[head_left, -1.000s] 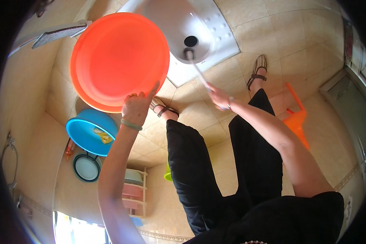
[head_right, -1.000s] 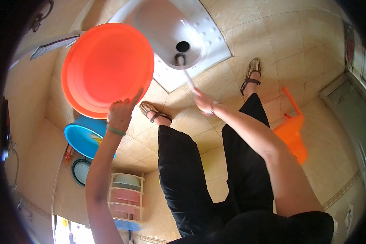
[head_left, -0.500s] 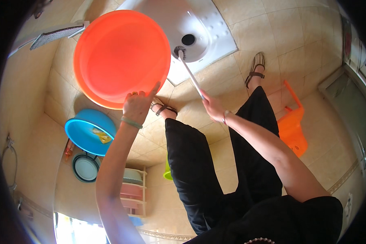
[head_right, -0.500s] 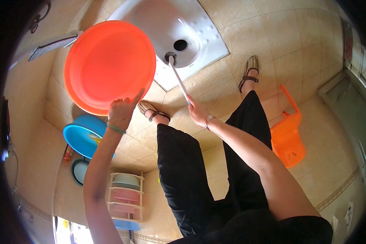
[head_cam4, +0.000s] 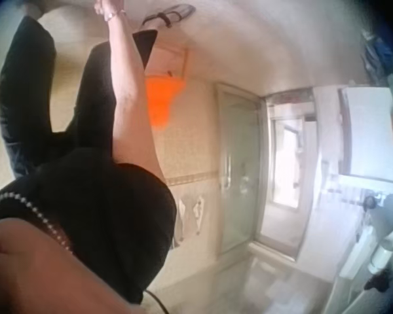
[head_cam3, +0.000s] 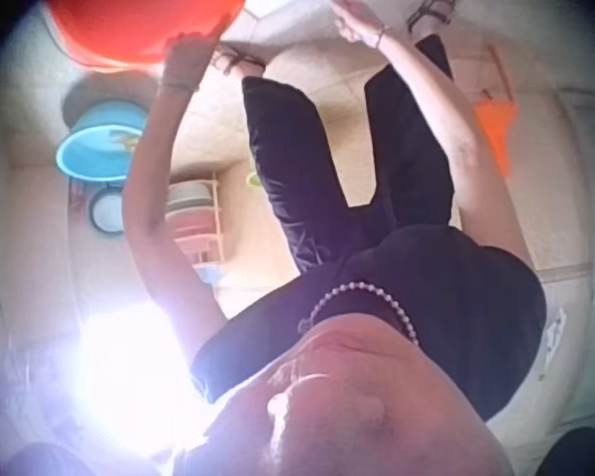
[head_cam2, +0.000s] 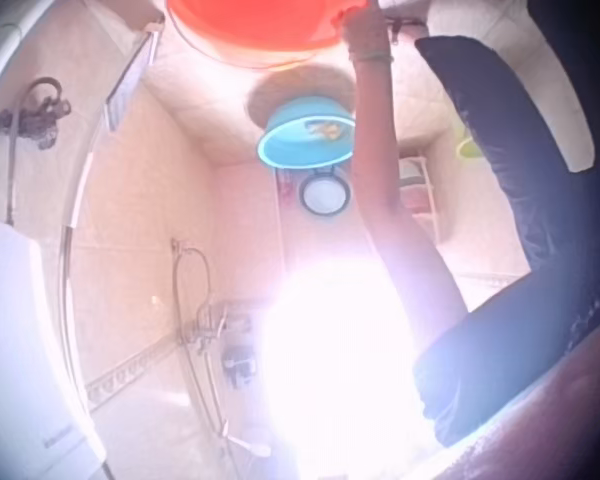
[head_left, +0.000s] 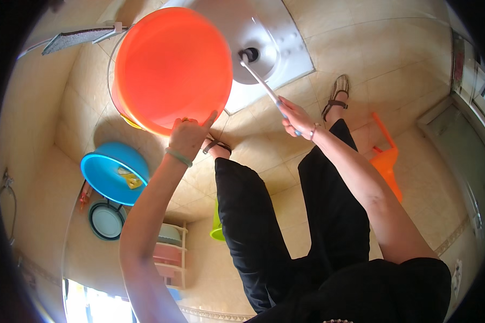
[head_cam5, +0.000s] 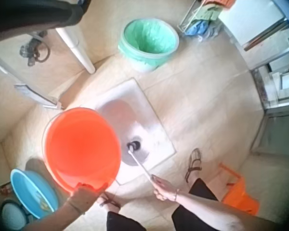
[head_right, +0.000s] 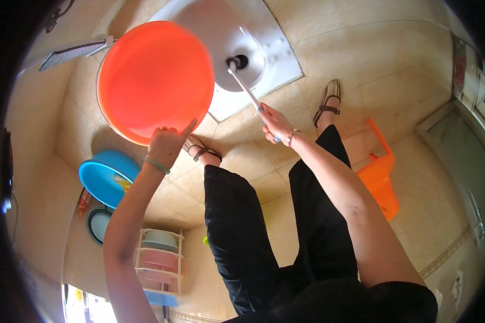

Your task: The person mops the tiled floor of a bathroom using a flat mop and a bucket of water. They then switch to a toilet brush to scrub the inside of a squat toilet, using water from a red basin to rinse the fixture.

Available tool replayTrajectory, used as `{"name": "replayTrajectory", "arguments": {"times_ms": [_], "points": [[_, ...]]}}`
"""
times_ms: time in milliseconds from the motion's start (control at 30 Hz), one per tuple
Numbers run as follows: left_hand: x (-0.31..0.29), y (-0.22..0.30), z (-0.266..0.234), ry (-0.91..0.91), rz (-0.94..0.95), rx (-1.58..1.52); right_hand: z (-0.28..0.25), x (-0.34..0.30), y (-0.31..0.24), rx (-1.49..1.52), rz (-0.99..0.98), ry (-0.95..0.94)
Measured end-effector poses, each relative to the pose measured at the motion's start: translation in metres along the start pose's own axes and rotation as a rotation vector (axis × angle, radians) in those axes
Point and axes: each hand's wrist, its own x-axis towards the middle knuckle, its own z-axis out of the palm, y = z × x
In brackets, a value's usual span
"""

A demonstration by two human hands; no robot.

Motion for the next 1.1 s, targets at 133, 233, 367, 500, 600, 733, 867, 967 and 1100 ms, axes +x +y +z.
{"name": "replayTrajectory", "arguments": {"times_ms": [133, 233, 367, 500, 600, 733, 867, 967, 1100], "points": [[0.001, 0.002, 0.002, -0.034, 0.005, 0.023, 0.031, 0.020, -0.028, 0.130, -0.040, -0.099], [0.001, 0.003, 0.002, -0.031, 0.002, 0.017, 0.038, 0.017, -0.043, 0.069, -0.061, -0.065], [0.004, 0.004, 0.005, 0.013, 0.026, -0.005, 0.034, 0.017, -0.055, 0.036, -0.081, -0.028], [0.005, 0.006, -0.001, -0.032, 0.027, -0.012, 0.030, 0.023, -0.075, 0.083, -0.053, -0.060], [0.008, 0.007, -0.002, -0.053, 0.020, -0.003, 0.028, 0.028, -0.079, 0.241, -0.036, -0.153], [0.009, 0.005, -0.005, -0.091, 0.043, -0.018, 0.023, 0.024, -0.082, 0.475, -0.014, -0.307], [0.009, 0.007, -0.003, -0.112, 0.052, -0.018, 0.012, 0.000, -0.079, 0.182, -0.064, -0.149], [0.006, 0.007, -0.001, -0.118, 0.047, 0.008, -0.012, -0.008, -0.067, -0.406, -0.095, 0.126], [0.003, 0.001, -0.001, -0.032, 0.029, -0.019, -0.089, 0.029, -0.015, -1.324, -0.567, 0.311]]}}
